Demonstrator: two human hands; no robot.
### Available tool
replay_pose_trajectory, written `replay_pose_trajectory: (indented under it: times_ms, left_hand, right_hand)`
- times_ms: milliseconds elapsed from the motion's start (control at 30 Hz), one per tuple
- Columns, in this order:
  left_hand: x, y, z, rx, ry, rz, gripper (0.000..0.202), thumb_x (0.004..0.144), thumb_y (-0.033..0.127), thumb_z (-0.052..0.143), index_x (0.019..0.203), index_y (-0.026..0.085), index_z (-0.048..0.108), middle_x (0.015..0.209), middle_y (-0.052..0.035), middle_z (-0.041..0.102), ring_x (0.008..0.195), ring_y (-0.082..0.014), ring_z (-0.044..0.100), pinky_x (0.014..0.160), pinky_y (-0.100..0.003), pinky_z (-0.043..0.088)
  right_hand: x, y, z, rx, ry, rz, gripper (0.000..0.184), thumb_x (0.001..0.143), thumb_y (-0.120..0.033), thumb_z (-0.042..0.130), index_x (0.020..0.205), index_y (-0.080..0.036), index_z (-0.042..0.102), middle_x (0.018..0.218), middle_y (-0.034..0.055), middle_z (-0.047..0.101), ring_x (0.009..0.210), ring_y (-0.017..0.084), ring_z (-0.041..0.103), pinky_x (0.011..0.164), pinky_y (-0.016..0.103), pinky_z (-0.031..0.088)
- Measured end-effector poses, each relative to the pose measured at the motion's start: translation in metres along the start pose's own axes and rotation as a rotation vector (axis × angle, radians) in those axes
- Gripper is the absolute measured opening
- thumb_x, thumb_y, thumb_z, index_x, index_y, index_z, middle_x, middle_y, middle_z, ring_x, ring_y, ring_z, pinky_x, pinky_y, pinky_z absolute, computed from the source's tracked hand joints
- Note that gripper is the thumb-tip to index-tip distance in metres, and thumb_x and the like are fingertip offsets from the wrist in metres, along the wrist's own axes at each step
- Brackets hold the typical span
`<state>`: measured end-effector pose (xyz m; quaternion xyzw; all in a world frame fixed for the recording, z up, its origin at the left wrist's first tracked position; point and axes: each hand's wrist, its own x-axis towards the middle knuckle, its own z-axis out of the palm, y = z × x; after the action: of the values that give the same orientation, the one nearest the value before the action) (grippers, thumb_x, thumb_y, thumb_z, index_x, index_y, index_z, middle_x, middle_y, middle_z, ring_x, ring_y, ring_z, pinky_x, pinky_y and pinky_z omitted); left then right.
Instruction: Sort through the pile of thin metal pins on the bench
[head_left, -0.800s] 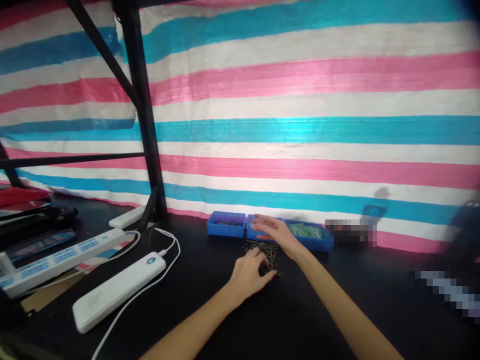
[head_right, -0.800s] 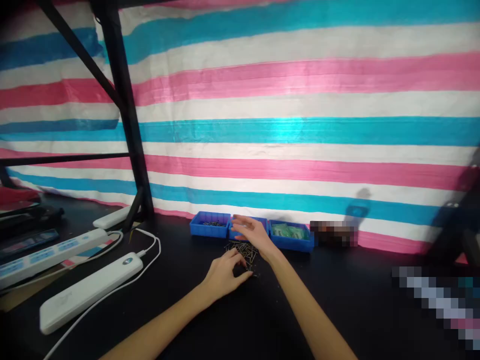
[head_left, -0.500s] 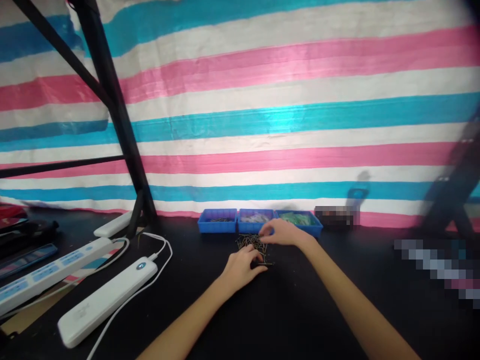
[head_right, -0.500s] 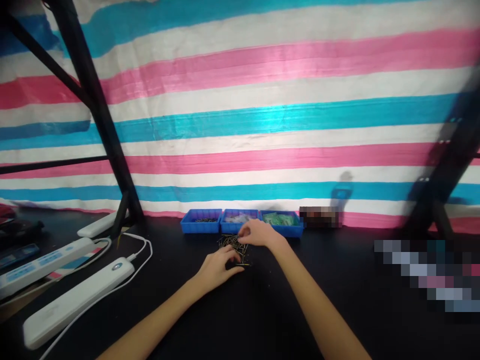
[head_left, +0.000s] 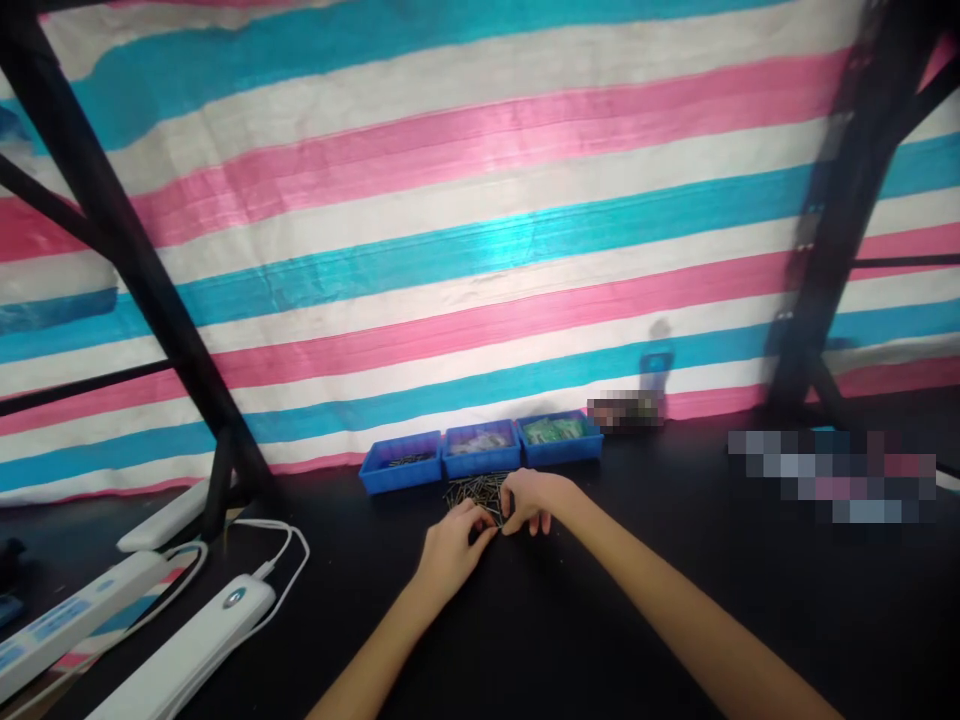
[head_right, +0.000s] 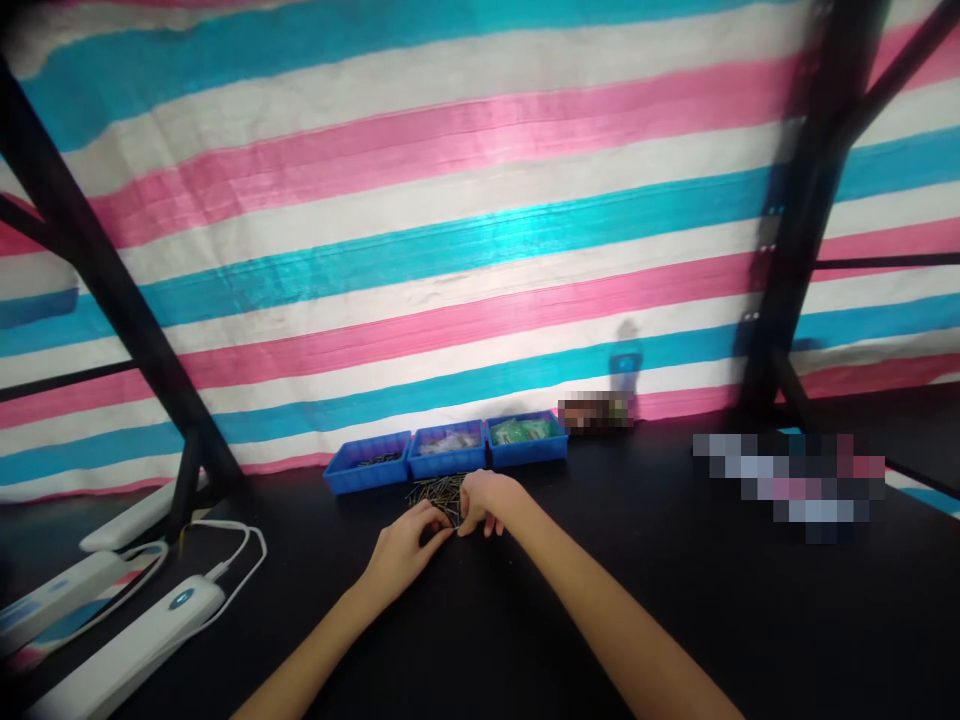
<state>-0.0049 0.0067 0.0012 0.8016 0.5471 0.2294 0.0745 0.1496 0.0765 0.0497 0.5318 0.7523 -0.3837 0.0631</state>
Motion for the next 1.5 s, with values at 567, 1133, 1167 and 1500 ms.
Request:
replay_pose_trajectory:
  times_ms: [567, 1133, 1167, 1500]
  left_hand:
    - [-0.002, 0.003, 0.000, -0.013, 0.103, 0.001, 0.022, 0.083, 0.039, 0.045, 0.091, 0.027, 0.062, 0.079, 0.0018, 0.054, 0.061, -0.0109, 0.051, 0.053, -0.020, 0.033]
    - [0.012, -0.021, -0.004, -0.371, 0.550, -0.081, 0.033, 0.081, 0.044, 0.048, 0.096, 0.020, 0.065, 0.088, -0.0024, 0.052, 0.060, -0.0116, 0.049, 0.056, -0.024, 0.041]
    - [0.012, -0.019, -0.003, -0.391, 0.528, -0.070, 0.033, 0.081, 0.044, 0.047, 0.096, 0.020, 0.065, 0.089, -0.0028, 0.052, 0.062, -0.0120, 0.050, 0.056, -0.024, 0.042]
    - [0.000, 0.011, 0.003, -0.346, 0.274, 0.042, 0.030, 0.086, 0.037, 0.042, 0.109, 0.030, 0.061, 0.100, -0.0032, 0.051, 0.081, -0.0148, 0.055, 0.054, -0.021, 0.043]
  right_hand:
    - [0.001, 0.021, -0.008, 0.201, -0.023, -0.320, 0.022, 0.063, -0.033, 0.069, 0.069, -0.013, 0.064, 0.062, 0.0030, 0.061, 0.050, 0.014, 0.060, 0.036, 0.019, 0.048]
    - [0.007, 0.006, 0.049, 0.524, 0.471, -0.615, 0.029, 0.083, -0.036, 0.050, 0.102, -0.016, 0.058, 0.089, 0.0057, 0.059, 0.049, 0.009, 0.058, 0.030, 0.014, 0.043]
    - [0.005, 0.008, 0.053, 0.568, 0.471, -0.626, 0.030, 0.081, -0.038, 0.052, 0.101, -0.016, 0.058, 0.089, 0.0057, 0.059, 0.049, 0.009, 0.058, 0.030, 0.014, 0.043]
    - [-0.008, 0.025, 0.068, 0.765, 0.523, -0.529, 0.027, 0.073, -0.037, 0.062, 0.083, -0.012, 0.063, 0.045, -0.0048, 0.050, 0.032, 0.004, 0.040, 0.028, 0.013, 0.026]
